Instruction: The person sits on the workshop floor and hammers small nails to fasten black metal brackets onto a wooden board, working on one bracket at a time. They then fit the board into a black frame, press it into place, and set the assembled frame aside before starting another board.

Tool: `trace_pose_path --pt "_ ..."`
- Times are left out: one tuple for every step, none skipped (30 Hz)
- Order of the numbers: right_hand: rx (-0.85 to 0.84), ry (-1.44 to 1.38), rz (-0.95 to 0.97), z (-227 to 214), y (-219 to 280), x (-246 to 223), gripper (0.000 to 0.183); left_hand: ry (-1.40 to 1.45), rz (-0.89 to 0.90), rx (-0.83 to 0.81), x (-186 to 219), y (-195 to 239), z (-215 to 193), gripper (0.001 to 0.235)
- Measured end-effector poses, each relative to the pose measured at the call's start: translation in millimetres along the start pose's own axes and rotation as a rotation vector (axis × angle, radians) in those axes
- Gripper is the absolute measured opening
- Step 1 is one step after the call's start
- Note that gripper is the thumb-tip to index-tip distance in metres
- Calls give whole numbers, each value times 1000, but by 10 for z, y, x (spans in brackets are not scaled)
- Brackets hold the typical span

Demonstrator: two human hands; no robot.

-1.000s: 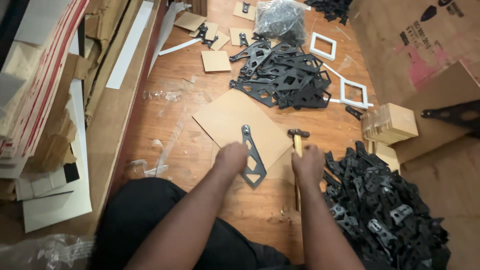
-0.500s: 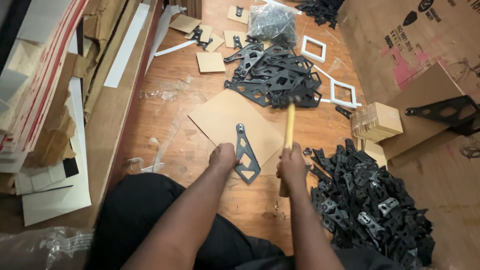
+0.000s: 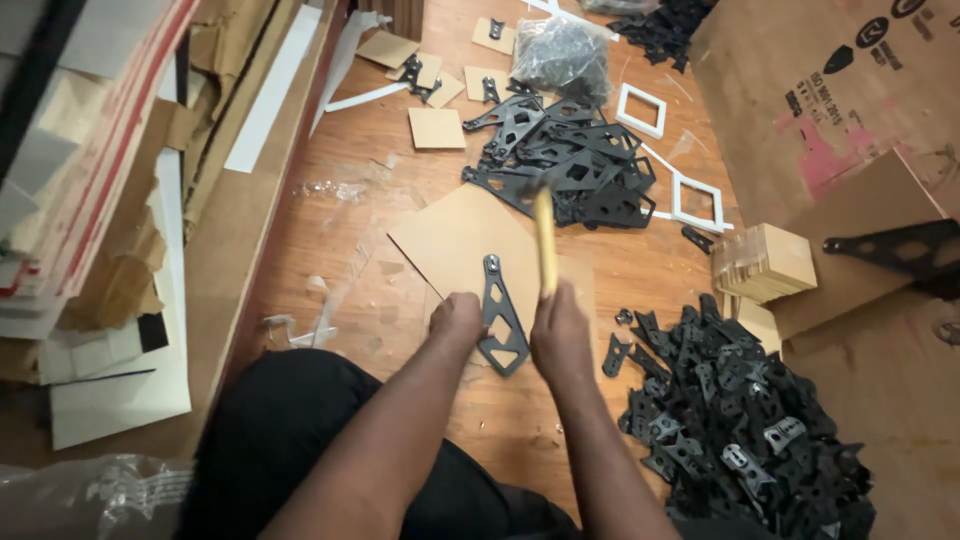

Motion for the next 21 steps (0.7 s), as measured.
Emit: trace_pose_path --pt "80 -90 -79 -219 36 -209 18 -18 9 -13 27 14 -14 48" --pt "158 -182 -156 -429 85 -421 17 -38 17 -25 38 40 -34 49" --pt "154 -179 -153 -508 180 -547 17 -36 14 -30 40 64 -4 49" --pt "193 -278 -167 -610 264 -696 17 -34 16 -17 43 68 -21 49" --pt "232 -377 -180 -715 350 -845 19 -32 19 -3 49 75 -42 49" --pt "232 -379 -181 -412 266 -483 19 -33 19 -2 37 50 -32 49" --pt "156 -230 -88 -59 164 -102 22 -28 21 -2 26 30 -20 49" --pt "78 -80 5 289 83 295 25 -22 21 -3 11 26 5 48" --pt "76 -80 4 351 89 379 25 -22 20 -2 11 32 20 48" --pt "-12 41 25 462 82 458 26 -22 20 -1 13 24 17 47" --pt "-99 161 46 575 75 544 27 -22 20 1 14 13 16 46" --pt "-98 160 47 451 66 383 27 -25 21 0 -3 -26 26 46" --pt "-112 149 88 335 52 241 26 -26 40 13 -15 -71 34 45" --pt "-133 144 131 224 70 115 26 -22 54 22 -48 -82 77 45" --pt "-140 149 134 64 159 -75 26 -19 49 16 -50 -8 88 45" --pt "-80 42 121 -142 196 -306 26 -26 56 29 -17 18 39 47" --pt "-21 -65 108 -353 235 -535 26 -33 63 42 21 45 -13 48" --pt "-20 -65 109 -296 243 -495 26 -34 65 41 13 47 -12 48" --pt "-12 -107 131 -244 251 -446 27 -25 70 37 5 48 -7 47" --pt "-3 -149 151 -195 258 -397 27 -16 77 33 3 48 -4 46" --pt "0 -149 151 51 122 -4 27 -16 79 33 15 61 -4 46"
Point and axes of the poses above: each hand's wrist, its own y-axis away from the middle knuckle, its own z-axis out of the palm, x = y × z, the point moved 4 cm from there along -y, towards the middle knuckle, and after that the axes turned 14 degrees about z, right-handed, at the moved point
